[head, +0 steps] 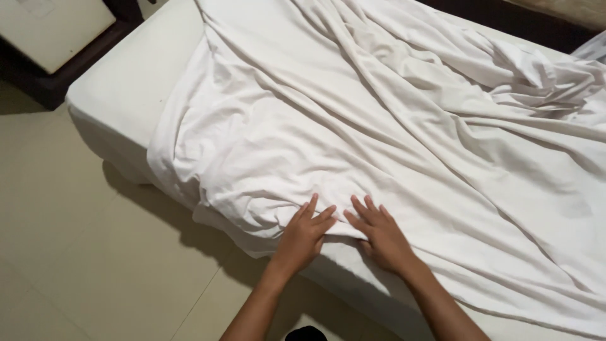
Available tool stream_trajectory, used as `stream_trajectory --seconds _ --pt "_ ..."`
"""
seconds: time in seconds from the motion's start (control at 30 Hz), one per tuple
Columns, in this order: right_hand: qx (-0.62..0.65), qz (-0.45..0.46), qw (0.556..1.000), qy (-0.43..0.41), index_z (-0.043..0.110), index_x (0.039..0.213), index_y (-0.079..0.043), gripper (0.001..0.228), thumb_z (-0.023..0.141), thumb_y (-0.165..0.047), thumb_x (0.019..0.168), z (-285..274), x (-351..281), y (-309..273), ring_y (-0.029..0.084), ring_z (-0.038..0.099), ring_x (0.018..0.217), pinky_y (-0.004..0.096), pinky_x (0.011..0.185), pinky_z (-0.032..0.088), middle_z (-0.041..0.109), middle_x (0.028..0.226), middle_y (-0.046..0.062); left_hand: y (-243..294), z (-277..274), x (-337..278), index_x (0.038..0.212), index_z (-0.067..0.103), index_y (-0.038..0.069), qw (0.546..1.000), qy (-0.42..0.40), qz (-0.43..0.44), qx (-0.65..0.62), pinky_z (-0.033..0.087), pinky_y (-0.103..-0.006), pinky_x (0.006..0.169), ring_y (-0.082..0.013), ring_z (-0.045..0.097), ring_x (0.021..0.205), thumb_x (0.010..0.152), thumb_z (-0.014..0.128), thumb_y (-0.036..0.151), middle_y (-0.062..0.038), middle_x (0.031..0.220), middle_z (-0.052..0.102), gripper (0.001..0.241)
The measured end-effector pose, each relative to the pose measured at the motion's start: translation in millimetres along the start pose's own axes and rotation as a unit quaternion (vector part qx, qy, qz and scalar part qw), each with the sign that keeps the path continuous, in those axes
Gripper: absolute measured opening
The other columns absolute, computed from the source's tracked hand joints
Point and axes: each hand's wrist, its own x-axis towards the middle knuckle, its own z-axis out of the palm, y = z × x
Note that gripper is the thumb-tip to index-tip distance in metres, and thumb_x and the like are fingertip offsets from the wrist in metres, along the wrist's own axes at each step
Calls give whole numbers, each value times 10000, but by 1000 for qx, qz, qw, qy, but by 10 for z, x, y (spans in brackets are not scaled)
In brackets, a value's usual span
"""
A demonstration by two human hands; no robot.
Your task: The person spreads a white sheet over a mattress, smoothing it out and tucking the edges under the mattress. They work around the bed, pulling and adjusting the sheet to fit snugly over the mattress surface.
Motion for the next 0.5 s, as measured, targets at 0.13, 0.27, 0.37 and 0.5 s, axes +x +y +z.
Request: stream_trajectory --seconds 0.13,0.27,0.37,0.5 --pt "27 -18 999 24 463 1537 -282 913 714 51 724 132 87 -239 360 214 1542 536 1211 220 257 1696 83 -65 -264 -118 1173 726 71 1000 27 -15 -5 383 -528 1153 -414 432 1467 771 660 -64 -66 1406 668 429" --pt "82 -91 991 46 475 1519 -222 891 666 95 709 352 295 -656 370 271 1538 540 1224 225 316 1661 122 -247 -586 -406 1200 744 109 995 59 -61 53 374 -536 1160 -379 449 1459 802 641 -98 -44 1418 663 460" --pt "99 -131 986 39 470 1516 -151 837 695 38 732 461 405 -930 389 272 1527 547 1212 225 327 1647 152 -317 -797 -598 1178 745 117 989 49 -114 85 377 -528 1173 -379 395 1495 798 658 -84 -29 1441 637 438" --pt "98 -148 983 49 514 1465 -77 692 764 -183 829 394 356 -981 399 291 1519 547 1195 250 359 1628 178 -123 -1032 -585 1242 707 106 990 -30 -131 50 289 -576 1156 -451 222 1499 697 779 39 -94 1525 489 553"
